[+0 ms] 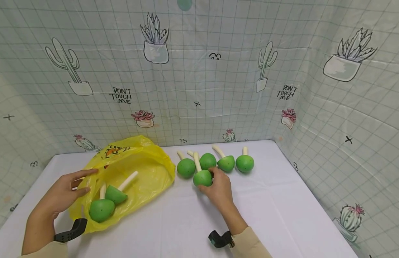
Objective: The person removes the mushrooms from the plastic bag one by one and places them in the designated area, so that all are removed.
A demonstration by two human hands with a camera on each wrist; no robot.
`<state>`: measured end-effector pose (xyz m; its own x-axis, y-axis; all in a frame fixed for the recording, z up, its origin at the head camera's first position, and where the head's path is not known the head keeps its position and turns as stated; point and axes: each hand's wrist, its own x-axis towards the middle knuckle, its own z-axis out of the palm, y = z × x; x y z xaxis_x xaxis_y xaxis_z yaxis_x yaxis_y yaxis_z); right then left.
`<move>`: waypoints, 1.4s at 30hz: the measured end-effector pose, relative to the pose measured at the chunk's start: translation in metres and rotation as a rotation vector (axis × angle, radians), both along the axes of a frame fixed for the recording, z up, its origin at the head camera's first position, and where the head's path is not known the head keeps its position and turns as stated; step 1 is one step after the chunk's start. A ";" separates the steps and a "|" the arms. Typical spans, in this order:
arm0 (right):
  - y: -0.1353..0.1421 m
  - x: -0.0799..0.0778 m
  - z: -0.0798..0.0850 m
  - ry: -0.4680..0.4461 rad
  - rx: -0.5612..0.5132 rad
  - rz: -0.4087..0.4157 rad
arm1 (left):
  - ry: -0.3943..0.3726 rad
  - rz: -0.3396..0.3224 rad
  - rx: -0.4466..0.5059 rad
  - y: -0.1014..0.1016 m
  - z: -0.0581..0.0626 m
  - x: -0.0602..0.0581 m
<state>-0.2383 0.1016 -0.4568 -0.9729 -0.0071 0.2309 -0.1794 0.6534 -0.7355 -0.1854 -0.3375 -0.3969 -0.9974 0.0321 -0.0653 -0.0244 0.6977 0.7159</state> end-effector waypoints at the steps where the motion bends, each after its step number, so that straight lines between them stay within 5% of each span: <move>1: 0.000 0.000 0.000 0.000 0.004 -0.001 | 0.001 0.000 -0.002 0.000 0.000 0.000; 25: 0.002 -0.001 -0.004 -0.030 0.050 -0.004 | 0.001 -0.001 0.007 0.001 0.001 0.000; 42: 0.001 0.000 0.008 -0.021 0.032 -0.048 | -0.003 0.006 0.009 0.001 0.002 0.000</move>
